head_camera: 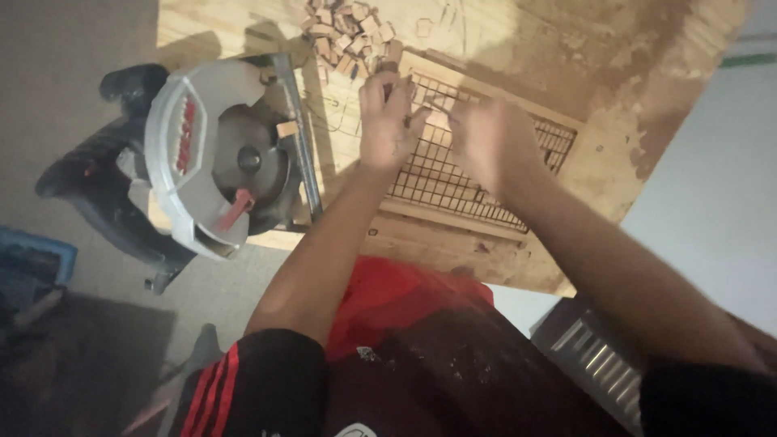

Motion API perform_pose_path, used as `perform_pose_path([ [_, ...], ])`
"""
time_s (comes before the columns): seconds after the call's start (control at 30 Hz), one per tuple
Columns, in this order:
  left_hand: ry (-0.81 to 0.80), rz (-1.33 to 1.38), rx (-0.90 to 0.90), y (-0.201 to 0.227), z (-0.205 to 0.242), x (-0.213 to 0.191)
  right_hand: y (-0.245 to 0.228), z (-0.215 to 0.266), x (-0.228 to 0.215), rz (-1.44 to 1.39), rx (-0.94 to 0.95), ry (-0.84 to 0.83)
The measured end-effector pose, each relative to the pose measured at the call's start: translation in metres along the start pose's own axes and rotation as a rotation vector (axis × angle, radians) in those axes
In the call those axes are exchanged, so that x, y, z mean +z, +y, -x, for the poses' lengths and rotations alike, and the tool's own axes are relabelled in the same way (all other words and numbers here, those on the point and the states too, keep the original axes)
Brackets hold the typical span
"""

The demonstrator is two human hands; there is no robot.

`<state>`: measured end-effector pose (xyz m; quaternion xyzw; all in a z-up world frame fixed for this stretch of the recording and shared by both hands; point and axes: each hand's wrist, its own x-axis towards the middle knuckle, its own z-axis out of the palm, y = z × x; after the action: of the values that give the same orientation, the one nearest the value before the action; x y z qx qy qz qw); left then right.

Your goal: Using a small screwdriver to pry out small rectangular wooden pieces from a grid-cut board on a workbench.

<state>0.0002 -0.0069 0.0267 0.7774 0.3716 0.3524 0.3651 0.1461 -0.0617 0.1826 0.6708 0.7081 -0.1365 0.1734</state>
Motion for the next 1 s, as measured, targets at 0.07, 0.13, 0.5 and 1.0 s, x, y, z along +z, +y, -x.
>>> perform_pose_path([
  [0.07,0.002,0.014,0.035,-0.008,0.011,0.011,0.003,0.027,0.016,-0.403,0.003,0.279],
  [0.13,0.060,0.028,0.126,-0.013,0.006,0.007,0.015,0.040,0.067,-0.519,0.185,0.149],
  [0.5,0.062,0.150,0.051,0.005,-0.005,0.003,0.029,0.057,0.036,-0.794,0.048,0.346],
  [1.0,-0.068,0.011,0.036,0.013,0.000,-0.006,-0.030,-0.012,-0.076,-0.400,0.371,-0.349],
])
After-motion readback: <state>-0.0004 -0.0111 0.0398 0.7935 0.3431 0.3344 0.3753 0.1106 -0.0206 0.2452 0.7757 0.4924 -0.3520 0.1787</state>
